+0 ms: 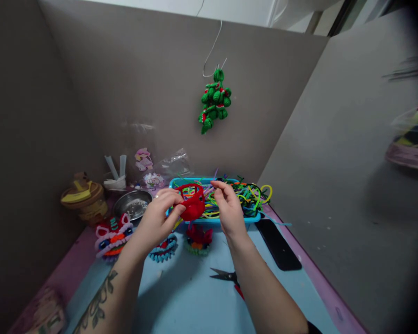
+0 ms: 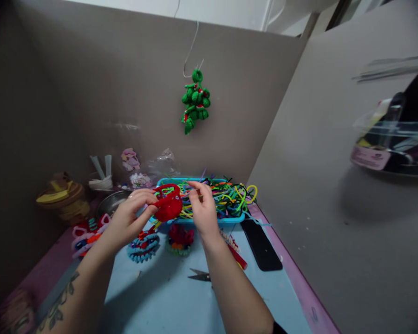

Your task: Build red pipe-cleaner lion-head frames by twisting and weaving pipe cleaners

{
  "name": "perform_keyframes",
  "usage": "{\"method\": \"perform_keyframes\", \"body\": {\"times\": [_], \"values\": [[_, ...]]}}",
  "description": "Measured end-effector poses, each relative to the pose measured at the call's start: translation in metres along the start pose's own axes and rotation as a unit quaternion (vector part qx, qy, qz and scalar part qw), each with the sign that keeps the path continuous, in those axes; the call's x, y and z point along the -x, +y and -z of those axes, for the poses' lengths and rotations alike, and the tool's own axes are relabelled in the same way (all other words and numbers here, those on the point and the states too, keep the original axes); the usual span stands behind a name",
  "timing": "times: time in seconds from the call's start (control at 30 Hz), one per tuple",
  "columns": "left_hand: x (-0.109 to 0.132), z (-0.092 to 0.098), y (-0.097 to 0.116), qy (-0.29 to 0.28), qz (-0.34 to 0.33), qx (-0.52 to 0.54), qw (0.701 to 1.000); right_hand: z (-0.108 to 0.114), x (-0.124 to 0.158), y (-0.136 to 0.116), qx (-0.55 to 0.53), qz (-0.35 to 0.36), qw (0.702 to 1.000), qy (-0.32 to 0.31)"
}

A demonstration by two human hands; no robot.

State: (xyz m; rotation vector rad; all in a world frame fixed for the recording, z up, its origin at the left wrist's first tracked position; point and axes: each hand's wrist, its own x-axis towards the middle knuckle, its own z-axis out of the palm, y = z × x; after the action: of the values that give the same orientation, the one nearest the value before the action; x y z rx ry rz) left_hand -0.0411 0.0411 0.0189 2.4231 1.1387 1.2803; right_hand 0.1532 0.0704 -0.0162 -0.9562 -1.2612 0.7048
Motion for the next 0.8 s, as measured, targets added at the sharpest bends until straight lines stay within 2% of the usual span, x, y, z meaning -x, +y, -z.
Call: {"method": "perform_keyframes", "body": {"times": [0.03,0.1,0.17,0.27,0.5,0.8], "values": [[0.0,0.0,0.0,-0.015,-0.007,-0.006,1.0,0.004,0.0,-0.005,0.056,0.068,0.996,-0.027],[-0.001,0.0,0.001,-0.04,-0.018,-0.011,0.999,0.011,0.002,-0.016,0.148,0.155,0.973,-0.091],[-0.001,-0.002,0.002,-0.054,-0.022,-0.013,0.998,0.013,0.005,-0.025,0.21,0.209,0.947,-0.123],[-0.001,-0.004,0.004,-0.068,-0.018,-0.021,0.997,0.012,0.009,-0.032,0.251,0.254,0.923,-0.146],[0.0,-0.008,0.006,-0.085,-0.038,-0.04,0.995,0.009,0.016,-0.037,0.305,0.257,0.896,-0.196],[0.0,-0.007,0.004,-0.084,-0.064,-0.061,0.993,0.01,0.012,-0.039,0.257,0.228,0.915,-0.209]]}}
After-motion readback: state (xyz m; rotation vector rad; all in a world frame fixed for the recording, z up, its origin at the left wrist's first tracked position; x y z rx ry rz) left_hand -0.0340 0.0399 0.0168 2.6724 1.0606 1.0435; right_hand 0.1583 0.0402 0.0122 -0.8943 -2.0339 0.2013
